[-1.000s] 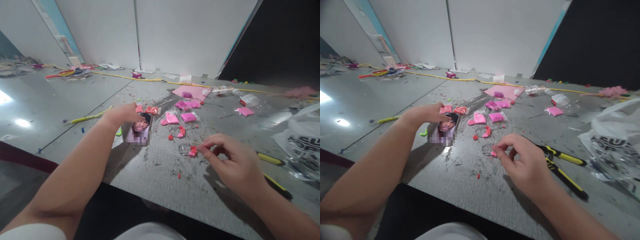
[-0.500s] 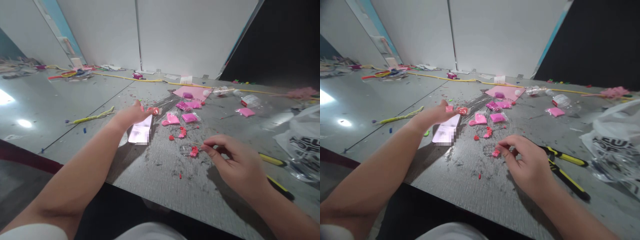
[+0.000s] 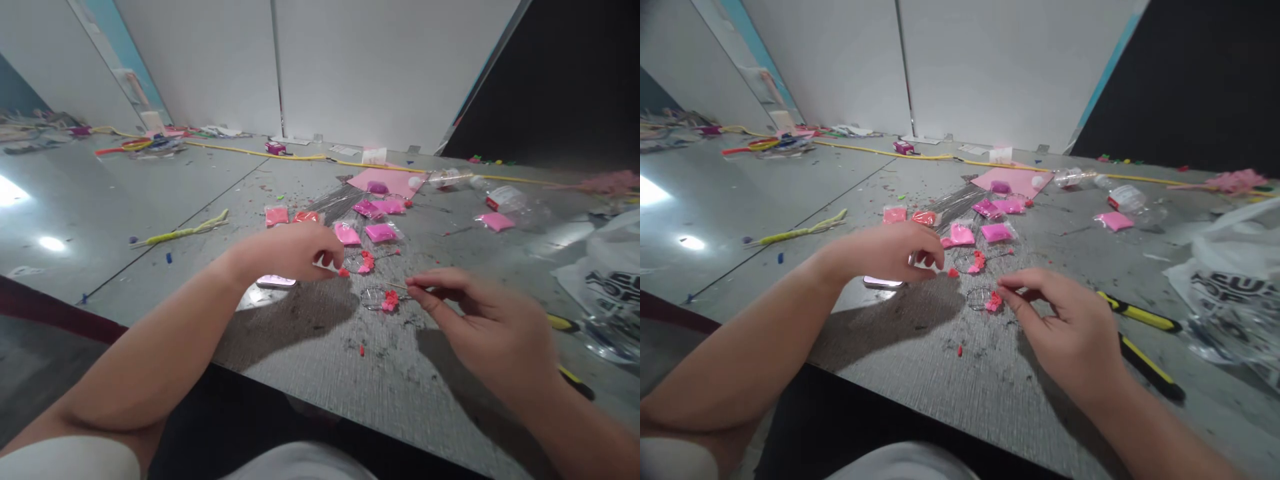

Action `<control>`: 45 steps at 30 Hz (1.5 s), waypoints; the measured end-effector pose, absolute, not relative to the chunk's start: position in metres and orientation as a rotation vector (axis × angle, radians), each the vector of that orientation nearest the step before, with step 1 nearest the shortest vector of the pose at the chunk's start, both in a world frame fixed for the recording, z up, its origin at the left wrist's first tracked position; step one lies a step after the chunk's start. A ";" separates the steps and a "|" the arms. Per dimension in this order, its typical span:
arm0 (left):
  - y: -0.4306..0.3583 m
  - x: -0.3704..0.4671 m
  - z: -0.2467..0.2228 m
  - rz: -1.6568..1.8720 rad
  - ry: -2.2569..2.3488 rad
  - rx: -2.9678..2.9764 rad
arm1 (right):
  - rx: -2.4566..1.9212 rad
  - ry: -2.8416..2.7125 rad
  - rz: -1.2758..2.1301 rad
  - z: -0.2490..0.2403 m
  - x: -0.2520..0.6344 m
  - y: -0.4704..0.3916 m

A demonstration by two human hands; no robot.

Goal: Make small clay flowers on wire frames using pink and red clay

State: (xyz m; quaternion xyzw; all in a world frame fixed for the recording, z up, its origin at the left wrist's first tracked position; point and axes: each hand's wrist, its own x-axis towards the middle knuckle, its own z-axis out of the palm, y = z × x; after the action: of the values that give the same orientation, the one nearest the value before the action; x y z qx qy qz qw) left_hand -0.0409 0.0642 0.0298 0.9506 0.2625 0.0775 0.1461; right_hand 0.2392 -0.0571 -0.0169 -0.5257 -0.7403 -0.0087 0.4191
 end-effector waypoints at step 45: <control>0.001 0.023 -0.010 0.544 0.498 1.484 | -0.909 -2.135 -0.062 -0.004 0.229 -0.066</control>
State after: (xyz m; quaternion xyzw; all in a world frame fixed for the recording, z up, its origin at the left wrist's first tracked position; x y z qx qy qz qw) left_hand 0.0235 0.0015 -0.0105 0.6599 0.2216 0.2419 0.6759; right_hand 0.2287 -0.0664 -0.0045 -0.3591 -0.8434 -0.0245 0.3990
